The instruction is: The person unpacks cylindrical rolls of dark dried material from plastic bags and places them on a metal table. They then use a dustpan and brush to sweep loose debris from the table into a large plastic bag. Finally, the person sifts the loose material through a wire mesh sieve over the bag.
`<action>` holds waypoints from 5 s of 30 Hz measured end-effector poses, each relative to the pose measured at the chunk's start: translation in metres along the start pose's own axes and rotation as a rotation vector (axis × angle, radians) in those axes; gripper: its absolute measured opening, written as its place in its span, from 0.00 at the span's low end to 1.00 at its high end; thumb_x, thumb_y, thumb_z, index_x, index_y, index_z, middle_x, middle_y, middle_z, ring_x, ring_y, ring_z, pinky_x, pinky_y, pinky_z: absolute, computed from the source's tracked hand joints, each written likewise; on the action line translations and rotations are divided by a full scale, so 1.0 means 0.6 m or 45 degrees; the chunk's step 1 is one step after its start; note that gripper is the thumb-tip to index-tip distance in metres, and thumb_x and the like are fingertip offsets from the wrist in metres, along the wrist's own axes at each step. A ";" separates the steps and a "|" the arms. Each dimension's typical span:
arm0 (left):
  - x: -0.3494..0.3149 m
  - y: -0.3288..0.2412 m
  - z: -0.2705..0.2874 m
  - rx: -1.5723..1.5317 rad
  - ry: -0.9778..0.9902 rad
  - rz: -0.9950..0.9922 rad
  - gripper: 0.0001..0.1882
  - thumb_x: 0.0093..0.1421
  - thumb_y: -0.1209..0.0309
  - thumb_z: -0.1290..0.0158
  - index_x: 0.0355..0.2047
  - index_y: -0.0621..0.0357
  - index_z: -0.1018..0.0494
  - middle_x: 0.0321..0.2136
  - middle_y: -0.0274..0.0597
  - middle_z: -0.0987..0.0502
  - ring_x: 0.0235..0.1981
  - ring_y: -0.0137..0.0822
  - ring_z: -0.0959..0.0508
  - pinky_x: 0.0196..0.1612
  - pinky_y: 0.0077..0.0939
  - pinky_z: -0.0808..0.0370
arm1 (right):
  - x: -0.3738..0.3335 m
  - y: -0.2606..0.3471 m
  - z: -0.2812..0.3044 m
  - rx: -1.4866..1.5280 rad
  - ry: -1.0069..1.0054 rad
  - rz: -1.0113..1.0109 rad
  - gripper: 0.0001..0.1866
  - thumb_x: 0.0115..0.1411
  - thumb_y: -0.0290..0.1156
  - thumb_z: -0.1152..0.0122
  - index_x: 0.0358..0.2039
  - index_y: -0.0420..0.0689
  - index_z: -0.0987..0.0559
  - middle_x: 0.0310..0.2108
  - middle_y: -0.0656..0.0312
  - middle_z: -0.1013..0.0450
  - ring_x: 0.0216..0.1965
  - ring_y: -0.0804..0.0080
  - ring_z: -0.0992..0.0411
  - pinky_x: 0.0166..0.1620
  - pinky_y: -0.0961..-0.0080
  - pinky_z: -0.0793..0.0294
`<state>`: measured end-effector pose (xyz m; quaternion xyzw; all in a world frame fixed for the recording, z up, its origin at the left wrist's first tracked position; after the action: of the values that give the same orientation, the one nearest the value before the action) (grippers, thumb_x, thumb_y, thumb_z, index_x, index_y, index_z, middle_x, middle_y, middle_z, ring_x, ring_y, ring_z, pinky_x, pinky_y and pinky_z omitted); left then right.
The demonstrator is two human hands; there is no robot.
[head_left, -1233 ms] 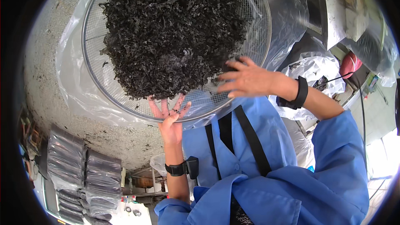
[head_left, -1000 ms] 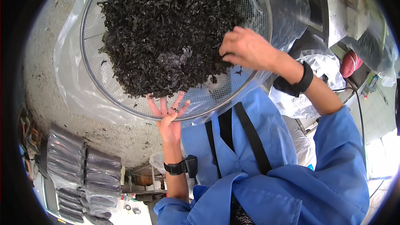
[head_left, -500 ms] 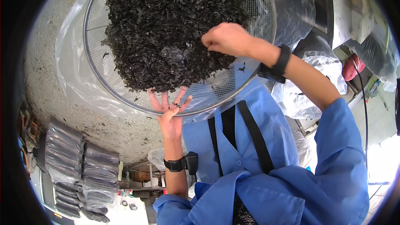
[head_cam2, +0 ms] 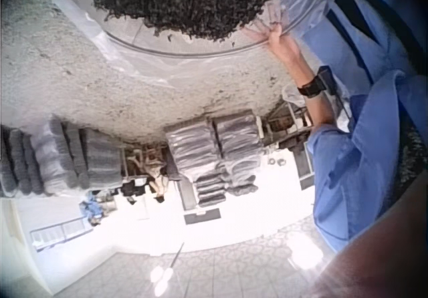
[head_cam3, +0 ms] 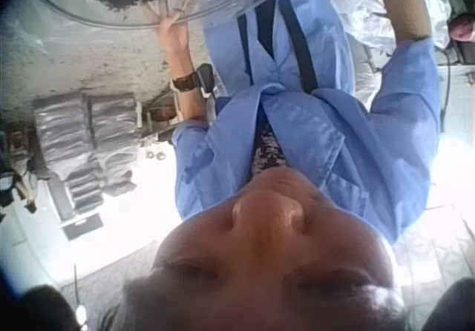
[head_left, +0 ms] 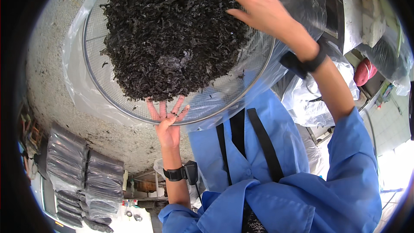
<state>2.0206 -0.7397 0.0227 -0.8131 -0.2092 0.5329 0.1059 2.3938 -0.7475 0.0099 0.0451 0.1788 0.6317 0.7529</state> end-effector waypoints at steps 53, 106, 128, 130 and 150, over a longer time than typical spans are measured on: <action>-0.012 -0.047 -0.001 0.136 0.136 0.199 0.55 0.41 0.85 0.52 0.67 0.40 0.65 0.61 0.51 0.49 0.53 0.60 0.34 0.49 0.61 0.28 | 0.033 0.229 -0.106 0.220 0.519 0.566 0.23 0.39 0.52 0.32 0.36 0.55 0.20 0.44 0.56 0.29 0.51 0.58 0.35 0.56 0.54 0.42; -0.037 0.004 -0.030 0.069 0.117 0.089 0.54 0.47 0.85 0.55 0.67 0.34 0.70 0.66 0.47 0.59 0.58 0.67 0.40 0.54 0.64 0.34 | 0.000 0.080 -0.093 -0.138 -0.145 -0.182 0.37 0.39 0.53 0.30 0.51 0.60 0.32 0.52 0.53 0.40 0.55 0.49 0.43 0.49 0.41 0.40; -0.009 0.008 -0.042 -0.022 -0.007 0.022 0.54 0.44 0.83 0.51 0.67 0.33 0.66 0.65 0.48 0.56 0.59 0.70 0.43 0.54 0.66 0.35 | -0.179 0.177 0.014 0.518 0.374 0.497 0.24 0.54 0.54 0.44 0.53 0.70 0.29 0.64 0.65 0.47 0.64 0.47 0.52 0.62 0.41 0.52; -0.009 0.009 -0.043 -0.035 -0.011 0.031 0.54 0.45 0.83 0.51 0.67 0.33 0.66 0.65 0.47 0.55 0.59 0.70 0.43 0.54 0.66 0.35 | -0.149 0.145 0.033 0.470 0.267 0.445 0.24 0.53 0.50 0.41 0.52 0.67 0.29 0.63 0.64 0.46 0.63 0.47 0.49 0.60 0.42 0.47; -0.020 -0.013 -0.015 0.058 0.074 0.089 0.53 0.46 0.82 0.49 0.67 0.35 0.64 0.65 0.49 0.55 0.59 0.69 0.42 0.53 0.62 0.32 | 0.153 -0.044 -0.035 0.241 0.211 -0.099 0.30 0.51 0.40 0.35 0.48 0.33 0.32 0.44 0.42 0.32 0.48 0.46 0.34 0.50 0.60 0.33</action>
<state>2.0230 -0.7377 0.0396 -0.8324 -0.1651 0.5171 0.1116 2.4241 -0.6674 -0.0369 0.0566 0.3007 0.5839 0.7520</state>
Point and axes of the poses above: each hand's wrist, its own x-axis towards the middle knuckle, its own z-axis out of the back of the hand, y = z × x, the point moved 2 cm from there along x, towards the middle knuckle
